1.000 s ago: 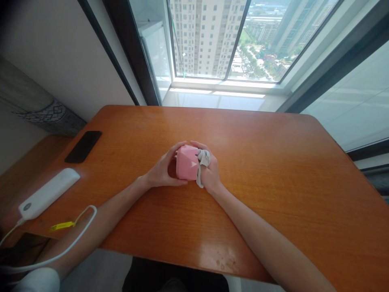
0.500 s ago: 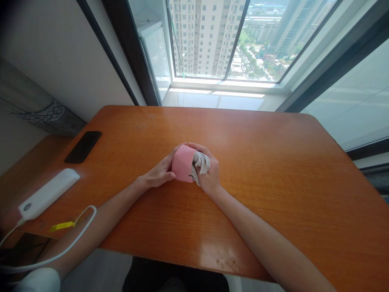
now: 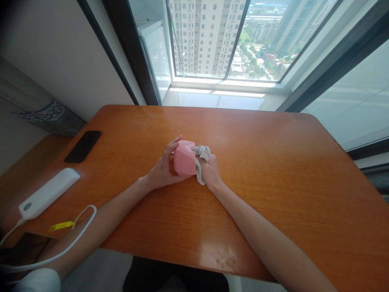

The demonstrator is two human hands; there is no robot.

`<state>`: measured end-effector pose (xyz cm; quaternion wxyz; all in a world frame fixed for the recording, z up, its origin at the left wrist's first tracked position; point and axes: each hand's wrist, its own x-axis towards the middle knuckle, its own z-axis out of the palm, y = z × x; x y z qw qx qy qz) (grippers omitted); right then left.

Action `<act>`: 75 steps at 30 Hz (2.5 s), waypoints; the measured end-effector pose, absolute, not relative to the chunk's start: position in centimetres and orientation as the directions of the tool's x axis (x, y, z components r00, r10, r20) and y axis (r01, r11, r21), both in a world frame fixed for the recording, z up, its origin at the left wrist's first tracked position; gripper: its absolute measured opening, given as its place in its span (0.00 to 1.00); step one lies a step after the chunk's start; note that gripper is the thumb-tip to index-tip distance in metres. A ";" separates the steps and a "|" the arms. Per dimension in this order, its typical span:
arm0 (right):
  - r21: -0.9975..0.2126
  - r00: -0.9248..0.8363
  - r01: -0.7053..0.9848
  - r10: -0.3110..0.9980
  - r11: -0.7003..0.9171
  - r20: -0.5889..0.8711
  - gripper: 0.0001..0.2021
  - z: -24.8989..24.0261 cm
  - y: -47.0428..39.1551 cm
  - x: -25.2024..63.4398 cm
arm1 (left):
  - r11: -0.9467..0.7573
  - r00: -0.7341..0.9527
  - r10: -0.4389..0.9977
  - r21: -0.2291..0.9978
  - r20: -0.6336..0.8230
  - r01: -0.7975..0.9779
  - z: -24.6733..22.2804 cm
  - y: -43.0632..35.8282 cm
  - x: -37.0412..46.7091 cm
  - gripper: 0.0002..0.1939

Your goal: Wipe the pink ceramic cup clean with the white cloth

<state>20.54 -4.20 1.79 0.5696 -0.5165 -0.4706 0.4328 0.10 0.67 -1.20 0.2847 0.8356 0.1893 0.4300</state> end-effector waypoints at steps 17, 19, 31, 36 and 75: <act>-0.930 0.064 0.135 0.934 0.341 0.352 0.21 1.6 -5.4 20.3 | -0.627 0.554 0.670 0.776 0.495 0.065 -0.1 0.5 -0.7 0.63; -0.898 0.048 0.202 0.911 0.392 0.409 0.19 1.6 -5.6 20.3 | -0.558 0.567 0.685 0.830 0.457 0.005 -0.1 0.7 -0.9 0.62; -0.691 -0.086 0.351 0.756 0.632 0.648 0.11 0.1 -6.1 20.1 | -0.235 0.718 0.651 0.965 0.247 -0.119 0.0 1.1 -0.9 0.51; -0.725 -0.002 0.349 0.774 0.594 0.633 0.12 1.1 -6.3 19.9 | -0.348 0.689 0.662 0.935 0.295 -0.066 0.1 0.7 -1.0 0.55; -0.690 -0.137 0.421 0.793 0.589 0.593 0.09 -0.4 -5.1 20.3 | -0.341 0.540 0.733 0.910 0.414 -0.236 -0.4 1.3 -1.1 0.58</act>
